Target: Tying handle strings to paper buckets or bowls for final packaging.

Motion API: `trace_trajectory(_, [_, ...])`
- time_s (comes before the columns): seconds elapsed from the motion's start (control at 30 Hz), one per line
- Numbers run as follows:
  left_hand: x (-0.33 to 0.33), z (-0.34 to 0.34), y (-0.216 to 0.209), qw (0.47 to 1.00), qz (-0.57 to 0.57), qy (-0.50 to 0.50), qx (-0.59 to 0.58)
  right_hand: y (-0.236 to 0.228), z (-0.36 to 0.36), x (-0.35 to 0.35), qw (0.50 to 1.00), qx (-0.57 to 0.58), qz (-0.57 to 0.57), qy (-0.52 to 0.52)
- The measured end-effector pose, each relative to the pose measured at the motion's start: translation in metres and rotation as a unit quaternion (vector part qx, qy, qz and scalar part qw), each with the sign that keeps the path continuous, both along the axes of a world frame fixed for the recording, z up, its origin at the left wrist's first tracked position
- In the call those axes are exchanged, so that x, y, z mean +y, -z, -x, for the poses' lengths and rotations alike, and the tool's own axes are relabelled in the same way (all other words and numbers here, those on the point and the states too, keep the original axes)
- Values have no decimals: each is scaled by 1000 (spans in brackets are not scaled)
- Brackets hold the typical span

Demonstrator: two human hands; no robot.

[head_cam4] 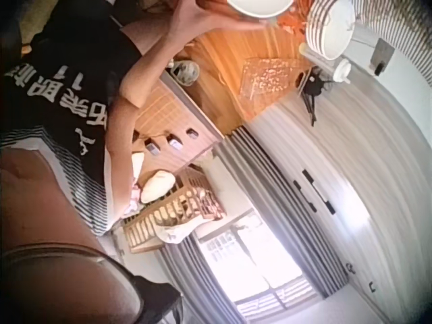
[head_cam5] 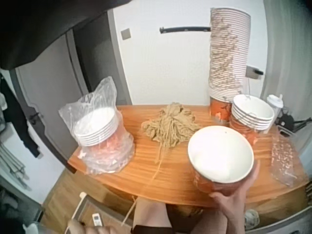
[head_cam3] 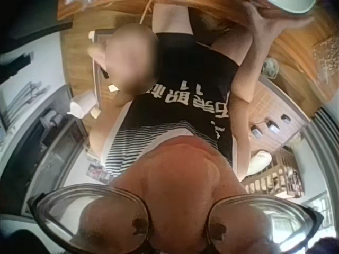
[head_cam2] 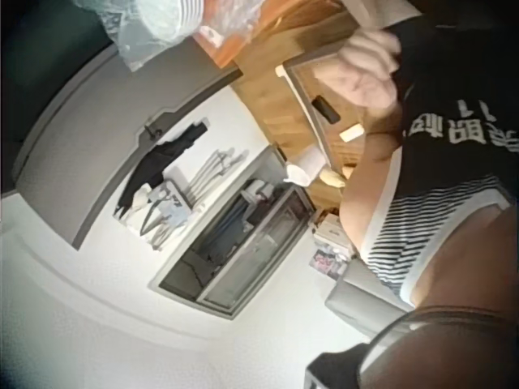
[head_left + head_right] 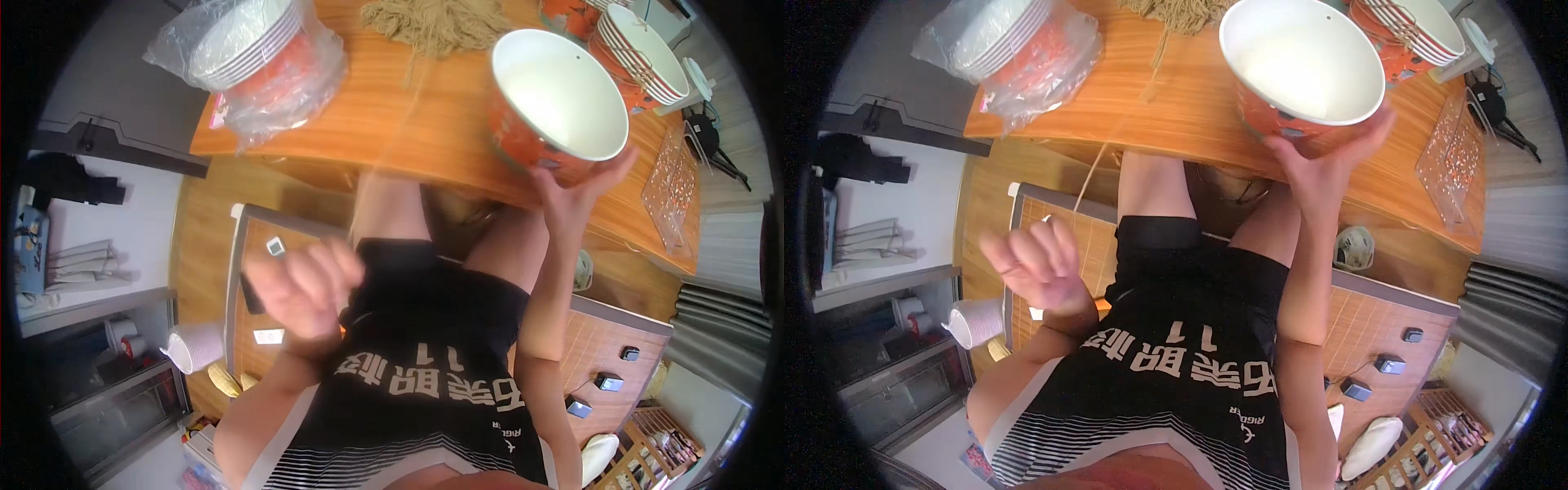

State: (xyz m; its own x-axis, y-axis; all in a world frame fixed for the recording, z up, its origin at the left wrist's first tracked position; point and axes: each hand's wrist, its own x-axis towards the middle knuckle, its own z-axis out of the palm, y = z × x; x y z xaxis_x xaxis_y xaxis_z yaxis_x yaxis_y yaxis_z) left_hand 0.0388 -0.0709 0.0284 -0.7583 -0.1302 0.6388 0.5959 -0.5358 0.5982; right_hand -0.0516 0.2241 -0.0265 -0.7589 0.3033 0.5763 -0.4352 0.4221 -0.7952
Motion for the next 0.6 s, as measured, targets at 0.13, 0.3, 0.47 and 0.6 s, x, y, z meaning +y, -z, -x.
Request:
trace_trajectory(0.13, [-9, -8, -22, 993, 57, -11, -99, -9, -34, -15, 982, 175, -38, 58])
trace_trajectory(0.3, [-9, -1, -32, 932, 142, 211, -258, -56, -70, -57, 986, 133, -66, -80])
trace_trajectory(0.47, [-10, -26, -38, 833, 221, 407, -304, -59, -84, -65, 982, 101, -93, -132])
trace_trajectory(0.6, [-27, -14, -23, 743, 357, 559, -91, -57, -94, -69, 980, 86, -69, -165])
